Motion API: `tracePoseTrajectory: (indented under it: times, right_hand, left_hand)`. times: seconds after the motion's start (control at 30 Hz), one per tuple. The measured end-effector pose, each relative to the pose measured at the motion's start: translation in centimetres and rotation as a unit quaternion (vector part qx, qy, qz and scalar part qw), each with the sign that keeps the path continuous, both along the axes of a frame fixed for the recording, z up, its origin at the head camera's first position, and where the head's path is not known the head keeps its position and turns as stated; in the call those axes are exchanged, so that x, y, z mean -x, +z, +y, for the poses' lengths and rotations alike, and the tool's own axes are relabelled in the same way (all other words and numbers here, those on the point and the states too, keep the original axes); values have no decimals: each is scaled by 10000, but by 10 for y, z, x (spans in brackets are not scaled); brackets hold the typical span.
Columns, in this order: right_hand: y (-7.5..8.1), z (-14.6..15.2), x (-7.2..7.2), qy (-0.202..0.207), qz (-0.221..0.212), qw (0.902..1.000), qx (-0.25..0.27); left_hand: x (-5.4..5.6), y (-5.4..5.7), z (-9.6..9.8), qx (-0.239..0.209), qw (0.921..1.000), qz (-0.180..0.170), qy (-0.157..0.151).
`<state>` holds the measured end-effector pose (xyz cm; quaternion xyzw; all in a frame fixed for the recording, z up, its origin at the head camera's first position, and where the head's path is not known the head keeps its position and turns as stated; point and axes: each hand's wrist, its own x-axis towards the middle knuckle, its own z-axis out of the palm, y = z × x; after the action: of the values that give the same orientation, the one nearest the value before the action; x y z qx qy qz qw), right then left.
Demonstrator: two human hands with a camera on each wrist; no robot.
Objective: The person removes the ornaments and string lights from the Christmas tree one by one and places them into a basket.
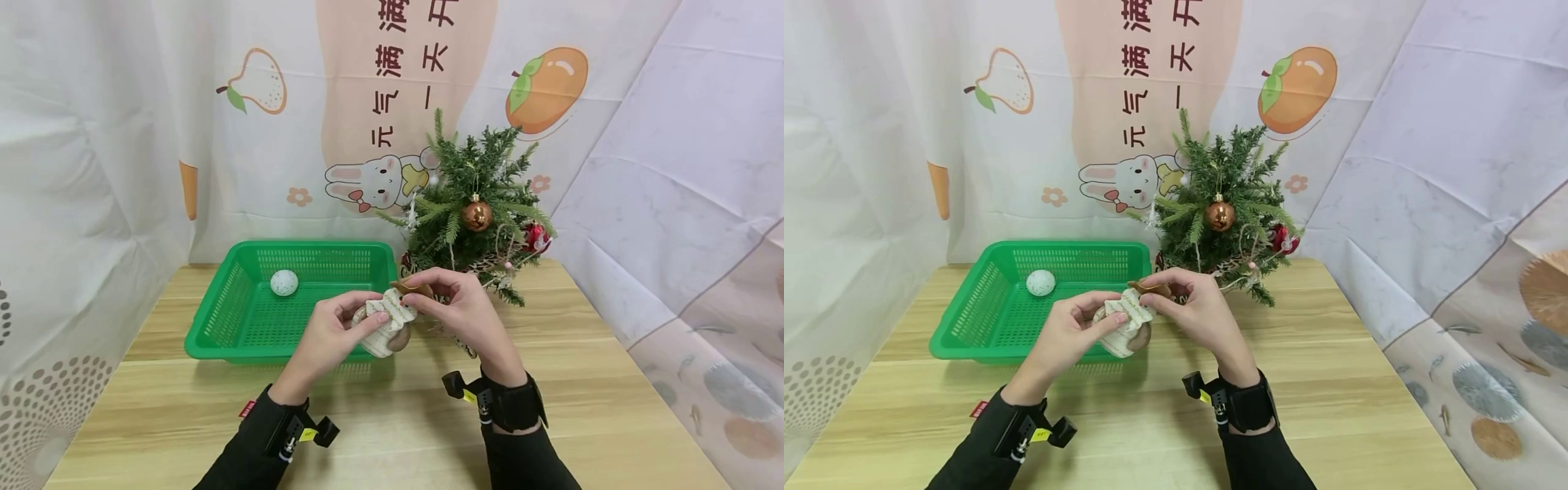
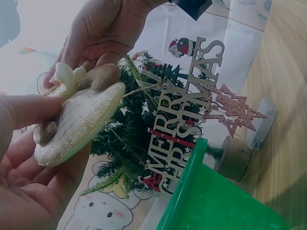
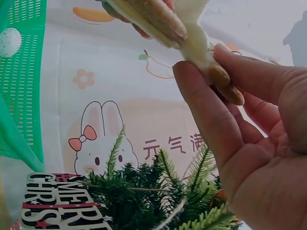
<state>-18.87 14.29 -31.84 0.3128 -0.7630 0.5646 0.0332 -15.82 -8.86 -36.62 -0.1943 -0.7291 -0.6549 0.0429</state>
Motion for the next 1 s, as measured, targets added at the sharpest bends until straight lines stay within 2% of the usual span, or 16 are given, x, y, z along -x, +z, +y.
tracePoseTrajectory:
  times: [0.23,0.43,0.73,0.87,1.0]
  right_hand:
    - [-2,-4,1,-39,15,9999,-154]
    - [-4,-8,1,-58,8,10000,-51]
    - [-11,-20,0,-253,349,9991,27]
    - [-14,-26,-2,-444,515,9977,73]
    - [-14,-30,-4,-645,732,9951,130]
  left_hand:
    - [2,-2,-4,-34,9999,145,28]
    - [4,-4,-6,43,9997,233,55]
    - [7,-3,-13,171,9996,213,114]
    - [10,1,-18,272,9995,176,4]
    - [15,10,-25,599,9975,354,-153]
